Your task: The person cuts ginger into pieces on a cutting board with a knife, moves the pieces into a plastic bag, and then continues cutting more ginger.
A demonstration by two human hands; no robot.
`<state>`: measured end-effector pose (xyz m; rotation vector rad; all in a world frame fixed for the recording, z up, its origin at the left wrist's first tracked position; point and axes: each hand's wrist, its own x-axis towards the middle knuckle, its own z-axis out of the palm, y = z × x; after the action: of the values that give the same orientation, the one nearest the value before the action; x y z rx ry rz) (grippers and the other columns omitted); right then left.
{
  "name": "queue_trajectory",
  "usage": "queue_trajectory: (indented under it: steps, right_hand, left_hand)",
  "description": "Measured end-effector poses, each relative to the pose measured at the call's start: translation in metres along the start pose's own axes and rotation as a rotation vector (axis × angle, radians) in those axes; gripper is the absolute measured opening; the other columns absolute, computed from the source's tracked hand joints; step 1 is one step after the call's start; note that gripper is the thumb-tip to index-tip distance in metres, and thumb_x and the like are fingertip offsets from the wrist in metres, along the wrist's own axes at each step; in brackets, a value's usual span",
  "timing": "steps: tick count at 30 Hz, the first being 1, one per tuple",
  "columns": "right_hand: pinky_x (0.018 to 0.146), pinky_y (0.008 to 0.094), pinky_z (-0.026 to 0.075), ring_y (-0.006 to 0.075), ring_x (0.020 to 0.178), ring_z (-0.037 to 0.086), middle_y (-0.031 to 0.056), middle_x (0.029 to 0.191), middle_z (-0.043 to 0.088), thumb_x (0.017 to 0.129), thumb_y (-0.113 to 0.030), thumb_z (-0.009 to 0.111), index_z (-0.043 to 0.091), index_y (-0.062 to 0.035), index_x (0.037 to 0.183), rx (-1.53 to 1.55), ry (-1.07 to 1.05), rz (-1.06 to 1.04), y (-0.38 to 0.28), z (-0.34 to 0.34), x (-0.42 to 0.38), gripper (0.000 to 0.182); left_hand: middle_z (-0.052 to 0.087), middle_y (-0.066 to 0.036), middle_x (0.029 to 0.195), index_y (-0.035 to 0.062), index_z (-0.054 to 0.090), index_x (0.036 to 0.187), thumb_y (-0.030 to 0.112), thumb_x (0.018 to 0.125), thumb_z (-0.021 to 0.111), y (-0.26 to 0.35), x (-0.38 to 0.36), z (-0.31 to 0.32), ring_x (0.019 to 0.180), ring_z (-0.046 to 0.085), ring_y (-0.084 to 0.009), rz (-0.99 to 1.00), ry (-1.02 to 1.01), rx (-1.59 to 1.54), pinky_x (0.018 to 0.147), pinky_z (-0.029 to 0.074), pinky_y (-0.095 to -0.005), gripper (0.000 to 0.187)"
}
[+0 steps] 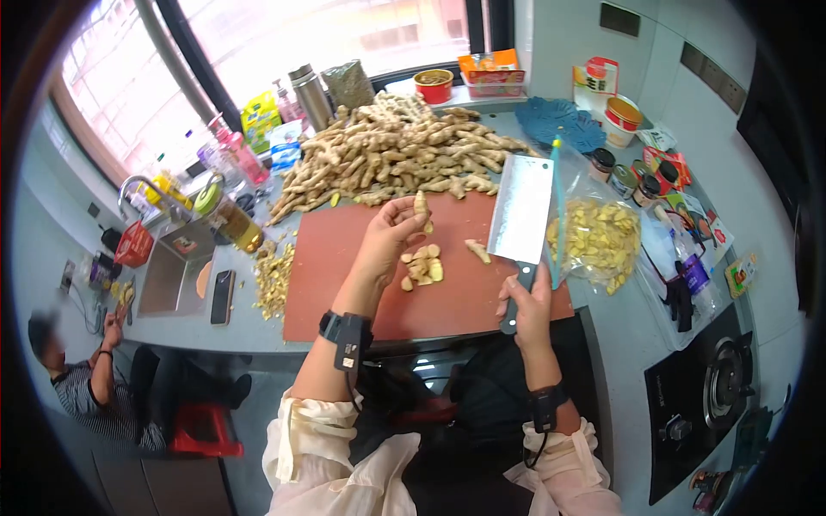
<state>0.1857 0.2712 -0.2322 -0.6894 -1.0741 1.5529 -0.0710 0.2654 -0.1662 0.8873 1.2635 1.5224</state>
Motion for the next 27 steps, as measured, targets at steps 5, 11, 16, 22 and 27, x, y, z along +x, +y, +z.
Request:
queue_trajectory:
  steps: [5, 11, 16, 22, 27]
  right_hand:
    - [0.044, 0.0241, 0.047, 0.0109, 0.050, 0.055, 0.0055, 0.076, 0.059, 0.099, -0.007, 0.056, 0.040, -0.0028, 0.141, -0.040, -0.010, -0.006, 0.004, -0.001, 0.000, 0.045]
    - [0.047, 0.0240, 0.047, 0.0112, 0.051, 0.054, 0.0054, 0.076, 0.057, 0.099, -0.007, 0.054, 0.043, -0.0022, 0.132, -0.082, -0.025, -0.028, 0.000, 0.005, -0.001, 0.035]
    - [0.047, 0.0242, 0.046, 0.0112, 0.051, 0.053, 0.0052, 0.075, 0.056, 0.100, -0.007, 0.054, 0.046, -0.0033, 0.123, -0.136, 0.006, -0.020, -0.001, 0.010, -0.002, 0.025]
    - [0.048, 0.0237, 0.046, 0.0108, 0.051, 0.052, 0.0051, 0.074, 0.056, 0.100, -0.008, 0.055, 0.046, -0.0029, 0.125, -0.201, -0.034, -0.052, 0.000, 0.012, -0.002, 0.027]
    - [0.048, 0.0236, 0.046, 0.0106, 0.052, 0.053, 0.0051, 0.074, 0.056, 0.100, -0.009, 0.056, 0.045, -0.0020, 0.130, -0.261, -0.035, -0.044, 0.004, 0.012, -0.002, 0.032]
  left_hand:
    - [0.069, -0.008, 0.117, 0.0066, 0.057, 0.129, 0.016, 0.097, 0.070, 0.002, -0.043, -0.052, 0.099, 0.070, -0.0173, -0.030, 0.091, -0.128, 0.088, 0.057, -0.0313, 0.036]
    - [0.068, -0.009, 0.119, 0.0029, 0.055, 0.133, 0.006, 0.094, 0.071, -0.016, -0.075, -0.088, 0.107, 0.067, -0.0170, 0.038, 0.120, -0.174, 0.091, 0.056, -0.0319, 0.042]
    - [0.067, -0.006, 0.111, 0.0001, 0.059, 0.127, -0.001, 0.088, 0.072, -0.031, -0.088, -0.106, 0.097, 0.063, -0.0113, 0.173, 0.236, 0.093, 0.088, 0.054, -0.0264, 0.041]
    - [0.067, -0.006, 0.103, 0.0059, 0.069, 0.107, -0.001, 0.083, 0.072, -0.040, -0.098, -0.108, 0.096, 0.063, -0.0201, 0.403, 0.397, 0.742, 0.085, 0.053, -0.0327, 0.026]
    - [0.065, -0.010, 0.106, 0.0079, 0.070, 0.102, 0.001, 0.078, 0.074, -0.053, -0.111, -0.102, 0.102, 0.061, -0.0328, 0.557, 0.388, 0.997, 0.089, 0.051, -0.0429, 0.026]
